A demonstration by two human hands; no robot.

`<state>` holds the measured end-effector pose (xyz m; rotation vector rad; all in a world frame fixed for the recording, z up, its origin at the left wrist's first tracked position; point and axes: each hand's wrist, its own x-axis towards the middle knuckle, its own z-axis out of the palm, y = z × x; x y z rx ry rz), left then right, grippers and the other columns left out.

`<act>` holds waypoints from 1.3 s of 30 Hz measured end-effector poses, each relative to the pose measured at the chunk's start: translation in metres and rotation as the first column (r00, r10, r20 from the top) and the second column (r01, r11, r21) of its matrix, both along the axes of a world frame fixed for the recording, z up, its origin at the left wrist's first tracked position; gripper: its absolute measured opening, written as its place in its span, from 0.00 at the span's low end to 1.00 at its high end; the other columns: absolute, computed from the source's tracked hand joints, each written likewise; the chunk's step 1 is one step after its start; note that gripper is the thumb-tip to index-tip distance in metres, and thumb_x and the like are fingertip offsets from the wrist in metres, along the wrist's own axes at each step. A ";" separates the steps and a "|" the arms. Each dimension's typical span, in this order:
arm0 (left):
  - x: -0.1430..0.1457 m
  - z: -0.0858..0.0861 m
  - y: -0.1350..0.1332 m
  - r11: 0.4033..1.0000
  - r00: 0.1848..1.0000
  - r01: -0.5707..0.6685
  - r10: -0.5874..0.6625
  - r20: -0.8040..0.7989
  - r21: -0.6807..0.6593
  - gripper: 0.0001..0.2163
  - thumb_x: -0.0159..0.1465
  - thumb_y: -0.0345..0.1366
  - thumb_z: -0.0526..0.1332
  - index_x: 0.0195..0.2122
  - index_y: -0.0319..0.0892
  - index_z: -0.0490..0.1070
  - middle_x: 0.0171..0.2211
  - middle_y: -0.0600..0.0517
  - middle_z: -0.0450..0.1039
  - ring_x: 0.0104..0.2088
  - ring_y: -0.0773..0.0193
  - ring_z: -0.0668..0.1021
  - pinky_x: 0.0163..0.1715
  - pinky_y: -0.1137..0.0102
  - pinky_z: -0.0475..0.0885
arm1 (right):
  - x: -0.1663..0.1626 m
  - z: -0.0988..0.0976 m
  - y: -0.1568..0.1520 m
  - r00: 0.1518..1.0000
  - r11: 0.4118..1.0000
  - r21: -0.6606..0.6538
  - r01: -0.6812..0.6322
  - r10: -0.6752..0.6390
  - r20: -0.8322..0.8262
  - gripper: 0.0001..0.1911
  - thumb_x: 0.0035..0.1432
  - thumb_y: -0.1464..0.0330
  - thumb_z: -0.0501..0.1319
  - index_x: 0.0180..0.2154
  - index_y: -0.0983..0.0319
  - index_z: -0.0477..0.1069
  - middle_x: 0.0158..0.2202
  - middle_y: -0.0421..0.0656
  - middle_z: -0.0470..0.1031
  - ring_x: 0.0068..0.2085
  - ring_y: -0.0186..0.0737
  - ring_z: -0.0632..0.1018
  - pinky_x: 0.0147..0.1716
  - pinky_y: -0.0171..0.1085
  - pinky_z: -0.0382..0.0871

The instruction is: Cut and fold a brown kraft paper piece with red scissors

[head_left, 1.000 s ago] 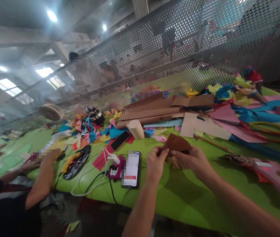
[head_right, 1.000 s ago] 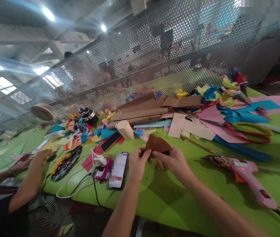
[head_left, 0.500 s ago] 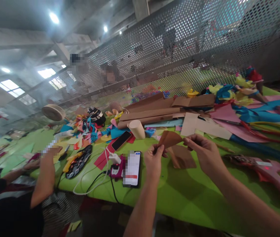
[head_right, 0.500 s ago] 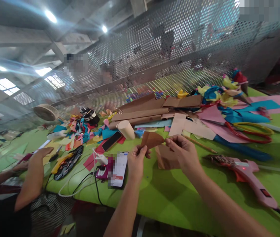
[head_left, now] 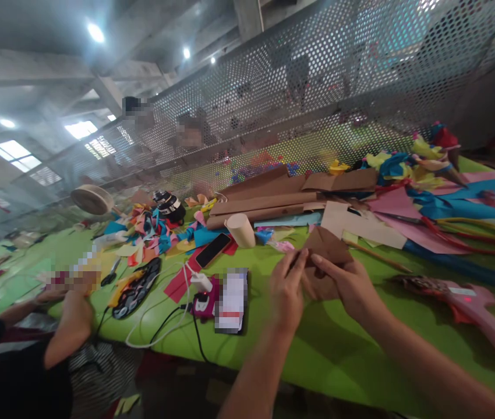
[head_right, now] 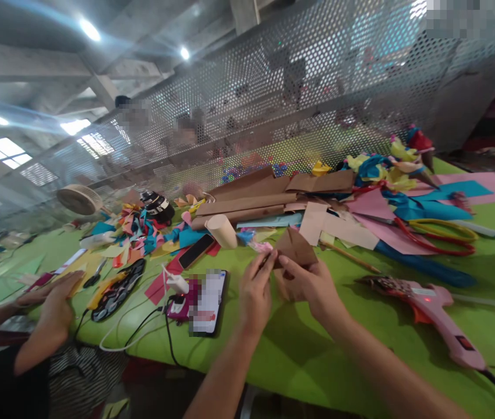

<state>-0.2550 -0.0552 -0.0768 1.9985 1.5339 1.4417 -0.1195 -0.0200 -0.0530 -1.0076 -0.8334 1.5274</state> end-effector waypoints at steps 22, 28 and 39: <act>-0.001 0.010 0.008 0.802 0.723 0.411 0.002 0.690 -0.434 0.17 0.56 0.50 0.71 0.29 0.41 0.72 0.27 0.54 0.72 0.30 0.65 0.72 0.34 0.70 0.67 | 0.020 -0.007 0.020 0.957 0.982 0.186 -0.026 -0.030 0.289 0.24 0.37 0.48 0.75 0.25 0.61 0.78 0.23 0.44 0.78 0.22 0.36 0.70 0.21 0.35 0.63; 0.000 0.010 0.012 0.828 0.622 0.411 0.051 0.781 -0.381 0.19 0.50 0.47 0.77 0.36 0.40 0.79 0.33 0.50 0.81 0.37 0.60 0.79 0.43 0.66 0.72 | 0.016 0.000 0.015 0.940 0.963 0.108 -0.247 0.211 0.266 0.31 0.35 0.39 0.73 0.24 0.60 0.76 0.21 0.42 0.76 0.23 0.37 0.70 0.23 0.37 0.66; 0.004 0.009 0.011 0.870 0.579 0.328 0.122 0.806 -0.367 0.18 0.49 0.44 0.78 0.36 0.40 0.81 0.33 0.48 0.82 0.33 0.62 0.80 0.40 0.67 0.75 | 0.009 -0.014 0.015 0.911 0.956 0.168 -0.241 0.163 0.379 0.29 0.39 0.40 0.71 0.25 0.59 0.70 0.22 0.38 0.70 0.25 0.35 0.68 0.25 0.36 0.63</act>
